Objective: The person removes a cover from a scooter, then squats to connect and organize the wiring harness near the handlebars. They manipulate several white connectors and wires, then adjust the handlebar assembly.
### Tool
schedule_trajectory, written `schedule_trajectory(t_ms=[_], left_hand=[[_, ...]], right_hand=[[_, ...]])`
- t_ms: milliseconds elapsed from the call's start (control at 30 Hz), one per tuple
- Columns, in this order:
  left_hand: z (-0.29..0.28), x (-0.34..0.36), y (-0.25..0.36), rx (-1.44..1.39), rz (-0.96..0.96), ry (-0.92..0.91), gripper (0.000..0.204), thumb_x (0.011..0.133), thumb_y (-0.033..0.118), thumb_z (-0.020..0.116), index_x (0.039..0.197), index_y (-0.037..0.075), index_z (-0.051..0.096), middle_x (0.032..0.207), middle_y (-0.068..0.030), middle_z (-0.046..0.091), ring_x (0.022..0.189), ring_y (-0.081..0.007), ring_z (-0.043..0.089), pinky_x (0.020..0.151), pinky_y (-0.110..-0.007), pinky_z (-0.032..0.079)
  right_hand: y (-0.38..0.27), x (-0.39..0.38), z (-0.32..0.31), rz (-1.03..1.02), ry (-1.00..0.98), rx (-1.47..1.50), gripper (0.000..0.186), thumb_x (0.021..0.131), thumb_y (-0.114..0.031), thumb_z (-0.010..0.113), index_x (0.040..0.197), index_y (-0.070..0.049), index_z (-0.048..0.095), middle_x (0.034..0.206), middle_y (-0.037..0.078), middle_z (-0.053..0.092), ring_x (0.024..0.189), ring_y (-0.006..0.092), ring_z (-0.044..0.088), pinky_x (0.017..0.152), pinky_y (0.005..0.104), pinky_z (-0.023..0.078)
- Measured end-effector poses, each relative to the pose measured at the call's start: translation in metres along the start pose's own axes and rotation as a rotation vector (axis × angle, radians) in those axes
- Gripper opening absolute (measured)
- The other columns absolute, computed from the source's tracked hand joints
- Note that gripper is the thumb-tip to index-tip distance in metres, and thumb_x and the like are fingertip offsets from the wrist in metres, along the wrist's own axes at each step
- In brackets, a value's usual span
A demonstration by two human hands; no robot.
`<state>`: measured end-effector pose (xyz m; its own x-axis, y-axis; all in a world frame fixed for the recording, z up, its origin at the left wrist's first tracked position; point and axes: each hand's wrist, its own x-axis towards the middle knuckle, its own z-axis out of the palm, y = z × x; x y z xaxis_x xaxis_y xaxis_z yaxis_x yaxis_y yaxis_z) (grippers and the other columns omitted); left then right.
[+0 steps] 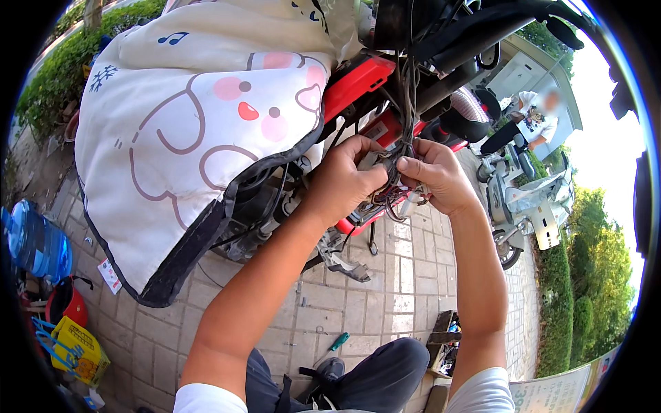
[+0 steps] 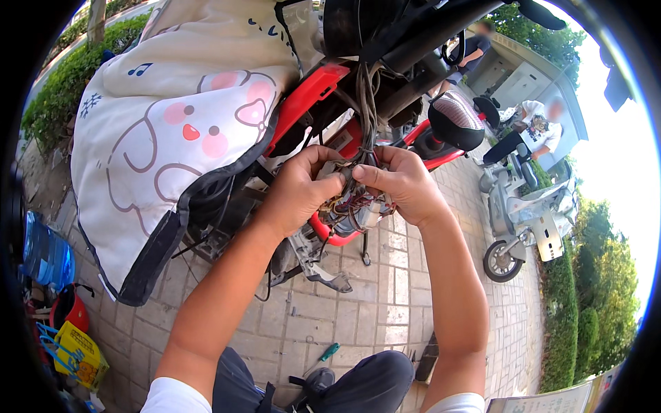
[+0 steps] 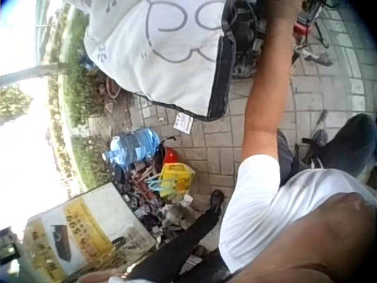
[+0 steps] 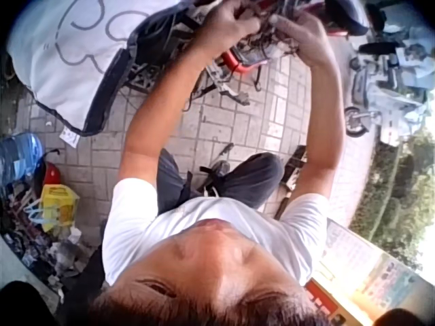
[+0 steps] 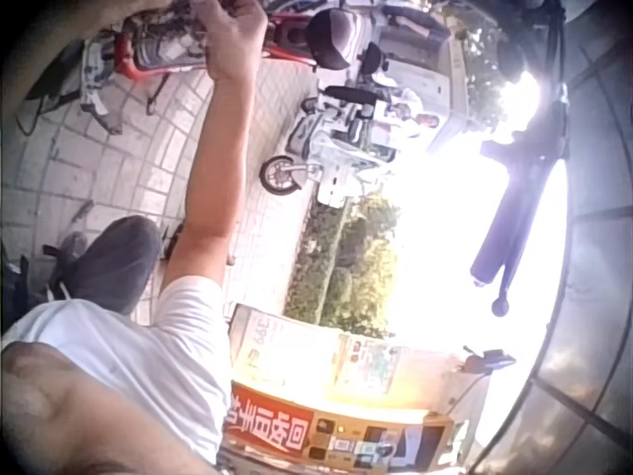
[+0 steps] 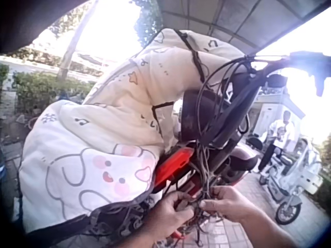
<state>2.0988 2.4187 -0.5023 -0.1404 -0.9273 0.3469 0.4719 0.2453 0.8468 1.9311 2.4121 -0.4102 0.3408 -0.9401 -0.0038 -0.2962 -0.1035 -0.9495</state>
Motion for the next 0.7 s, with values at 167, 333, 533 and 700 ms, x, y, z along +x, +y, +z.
schedule_trajectory(t_ms=[167,333,533,700], left_hand=[[0.015,-0.009,-0.005,0.022,0.018,0.038,0.036,0.078,0.006,0.067,0.109,-0.001,0.050,0.099,-0.0064,0.058,0.088,-0.0112,0.057,0.078,-0.026,0.049],[0.026,-0.011,-0.007,-0.360,-0.091,-0.016,0.023,0.086,0.012,0.062,0.105,0.002,0.055,0.092,-0.0056,0.059,0.082,-0.0104,0.057,0.073,-0.025,0.047],[0.020,0.001,-0.021,-0.949,-0.383,-0.185,0.011,0.094,0.013,0.056,0.103,0.007,0.059,0.095,-0.0054,0.064,0.087,-0.0154,0.064,0.073,-0.034,0.054],[0.020,0.004,-0.024,-0.885,-0.365,-0.324,0.016,0.091,0.017,0.065,0.103,0.008,0.060,0.092,-0.0022,0.066,0.082,-0.0120,0.064,0.073,-0.028,0.052]], right_hand=[[-0.004,-0.006,0.001,0.013,0.119,-0.240,0.029,0.077,-0.014,0.072,0.095,0.007,0.066,0.079,0.003,0.064,0.066,0.0061,0.056,0.058,0.0221,0.045],[-0.012,-0.015,-0.004,0.028,0.176,-0.340,0.030,0.079,-0.011,0.066,0.102,0.008,0.064,0.082,0.003,0.063,0.068,0.0063,0.054,0.061,0.0236,0.046],[-0.014,-0.017,-0.013,-0.002,0.169,-0.370,0.031,0.080,-0.010,0.065,0.106,0.008,0.063,0.088,0.003,0.063,0.075,0.0055,0.055,0.066,0.0221,0.045],[-0.015,-0.013,-0.013,0.051,0.078,-0.124,0.035,0.087,-0.012,0.061,0.116,0.008,0.058,0.088,0.003,0.063,0.074,0.0070,0.056,0.066,0.0227,0.047]])
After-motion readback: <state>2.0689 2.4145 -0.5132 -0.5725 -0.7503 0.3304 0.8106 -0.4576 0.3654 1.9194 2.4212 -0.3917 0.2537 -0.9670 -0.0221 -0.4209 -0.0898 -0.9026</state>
